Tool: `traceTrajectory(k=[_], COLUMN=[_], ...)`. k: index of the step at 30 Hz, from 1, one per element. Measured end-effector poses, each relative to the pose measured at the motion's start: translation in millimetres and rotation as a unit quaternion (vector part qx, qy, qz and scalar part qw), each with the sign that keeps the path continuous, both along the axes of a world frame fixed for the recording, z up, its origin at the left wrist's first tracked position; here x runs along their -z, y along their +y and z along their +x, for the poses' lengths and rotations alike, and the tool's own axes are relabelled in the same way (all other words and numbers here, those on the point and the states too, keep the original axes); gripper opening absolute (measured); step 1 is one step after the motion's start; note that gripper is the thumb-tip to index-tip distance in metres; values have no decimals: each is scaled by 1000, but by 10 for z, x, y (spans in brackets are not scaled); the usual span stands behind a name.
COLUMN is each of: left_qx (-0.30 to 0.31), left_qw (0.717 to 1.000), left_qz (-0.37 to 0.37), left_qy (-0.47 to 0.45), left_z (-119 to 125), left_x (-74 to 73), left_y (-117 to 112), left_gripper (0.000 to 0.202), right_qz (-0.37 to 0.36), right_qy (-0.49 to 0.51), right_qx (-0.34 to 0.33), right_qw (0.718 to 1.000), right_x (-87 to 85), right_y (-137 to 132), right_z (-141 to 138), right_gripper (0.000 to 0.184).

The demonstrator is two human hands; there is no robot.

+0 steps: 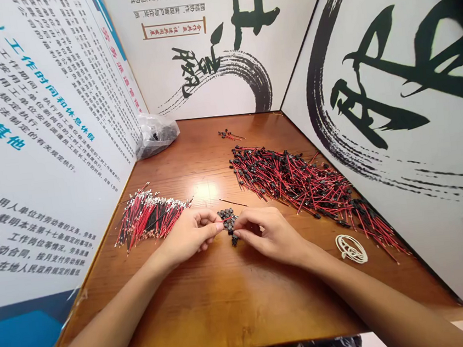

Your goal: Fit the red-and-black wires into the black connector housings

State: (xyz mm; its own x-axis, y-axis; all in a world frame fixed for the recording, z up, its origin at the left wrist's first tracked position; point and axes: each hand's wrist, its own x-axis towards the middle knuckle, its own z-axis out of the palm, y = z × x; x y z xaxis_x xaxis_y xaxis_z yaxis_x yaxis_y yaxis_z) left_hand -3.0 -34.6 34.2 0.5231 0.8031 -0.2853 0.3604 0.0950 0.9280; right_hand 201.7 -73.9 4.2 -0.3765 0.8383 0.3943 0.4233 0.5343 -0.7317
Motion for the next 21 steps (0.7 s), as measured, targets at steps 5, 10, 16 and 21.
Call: traceTrajectory(k=[5, 10, 16, 21], left_qx=[9, 7, 30, 37], left_qw=[1000, 1000, 999, 999], left_qz=[-4, -6, -2, 18], left_qy=[-2, 18, 15, 16], left_z=[12, 6, -29, -28], left_x=[-30, -44, -5, 3], left_y=[-14, 1, 3, -3], left_gripper=[24, 23, 24, 24], right_qz=[23, 17, -6, -9], right_qy=[-25, -10, 6, 11], right_qx=[-49, -28, 21, 24], right_qw=[998, 999, 1000, 1000], right_x=[-14, -7, 11, 17], right_y=[-8, 2, 18, 4], right_z=[5, -6, 12, 5], right_gripper=[14, 13, 8, 8])
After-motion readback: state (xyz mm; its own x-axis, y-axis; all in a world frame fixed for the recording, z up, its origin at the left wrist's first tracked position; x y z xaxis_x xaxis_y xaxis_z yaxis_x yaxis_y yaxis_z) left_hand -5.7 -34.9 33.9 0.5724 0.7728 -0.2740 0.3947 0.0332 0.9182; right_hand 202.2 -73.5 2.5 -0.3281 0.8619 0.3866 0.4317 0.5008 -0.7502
